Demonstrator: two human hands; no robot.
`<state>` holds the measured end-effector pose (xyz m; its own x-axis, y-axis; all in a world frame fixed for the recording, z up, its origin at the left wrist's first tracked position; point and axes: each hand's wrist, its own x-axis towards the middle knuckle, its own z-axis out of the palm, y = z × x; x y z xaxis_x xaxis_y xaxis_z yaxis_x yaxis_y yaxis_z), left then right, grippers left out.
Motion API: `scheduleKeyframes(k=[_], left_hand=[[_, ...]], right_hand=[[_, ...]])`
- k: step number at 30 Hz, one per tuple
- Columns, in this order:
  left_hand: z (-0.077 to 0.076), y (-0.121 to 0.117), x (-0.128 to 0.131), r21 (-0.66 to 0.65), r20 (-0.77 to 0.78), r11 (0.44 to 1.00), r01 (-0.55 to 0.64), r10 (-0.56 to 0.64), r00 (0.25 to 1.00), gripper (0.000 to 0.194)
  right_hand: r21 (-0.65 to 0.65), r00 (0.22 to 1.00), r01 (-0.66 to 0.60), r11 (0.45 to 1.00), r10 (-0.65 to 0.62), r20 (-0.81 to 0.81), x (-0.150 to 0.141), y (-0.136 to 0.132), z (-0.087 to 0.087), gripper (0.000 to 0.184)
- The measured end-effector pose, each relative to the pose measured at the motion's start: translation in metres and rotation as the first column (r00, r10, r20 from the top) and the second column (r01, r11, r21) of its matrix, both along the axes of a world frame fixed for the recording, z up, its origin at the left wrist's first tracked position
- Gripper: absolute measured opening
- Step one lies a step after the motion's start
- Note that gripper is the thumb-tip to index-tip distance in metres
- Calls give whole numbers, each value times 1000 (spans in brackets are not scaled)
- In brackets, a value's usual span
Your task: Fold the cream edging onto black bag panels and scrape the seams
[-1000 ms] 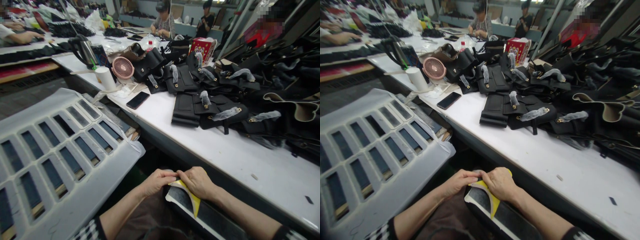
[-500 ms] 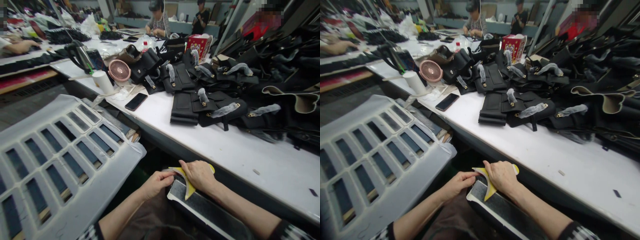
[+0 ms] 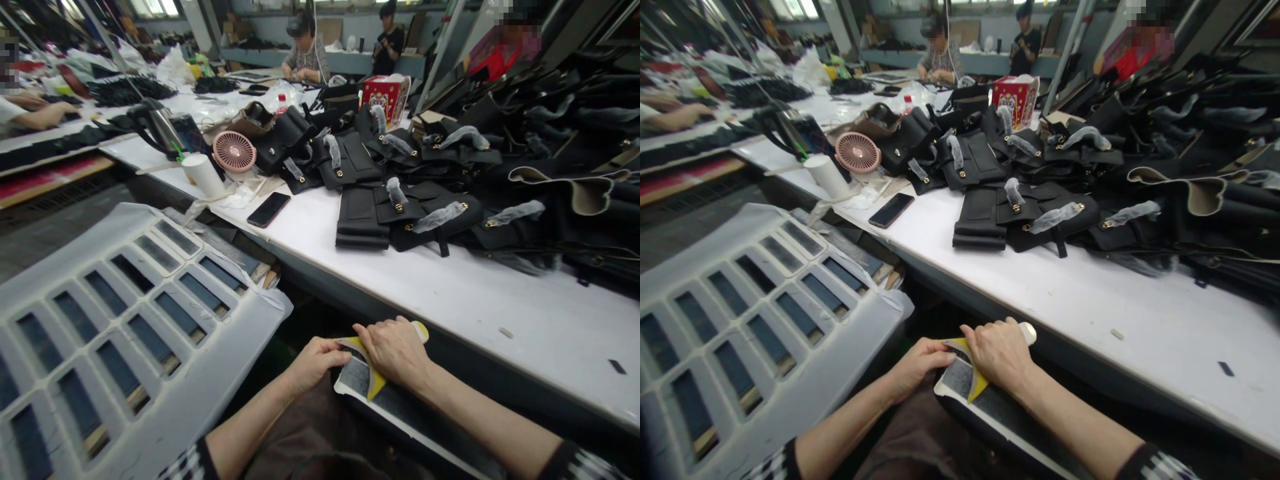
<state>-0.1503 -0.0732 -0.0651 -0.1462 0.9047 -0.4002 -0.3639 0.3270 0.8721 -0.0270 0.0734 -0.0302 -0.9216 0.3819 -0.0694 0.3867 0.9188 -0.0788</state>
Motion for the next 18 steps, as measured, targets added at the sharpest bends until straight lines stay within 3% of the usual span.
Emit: scheduleKeyframes(k=[5,7,9,11,13,15,18], left_hand=[[-4,8,6,18,36,1000,-25,25,999,32],[0,11,7,21,28,999,-28,27,999,34],[3,10,7,-4,12,999,-43,43,999,42],[1,1,9,-49,35,995,-87,88,995,52],[-10,-14,12,-124,121,973,-192,207,971,56],[-27,-31,19,-255,220,918,-304,361,906,58],[-58,-47,38,-442,333,856,-268,434,837,66]], right_hand=[[-33,999,-18,999,19,27,0,0,3,58],[-180,997,2,984,13,79,3,7,11,44],[-365,989,88,927,-37,145,10,17,27,41],[-612,981,183,769,-99,168,24,28,49,47],[-845,980,189,500,-148,132,48,33,71,51],[-946,948,204,253,-291,126,77,28,86,49],[-976,804,217,7,-569,175,116,-3,89,44]])
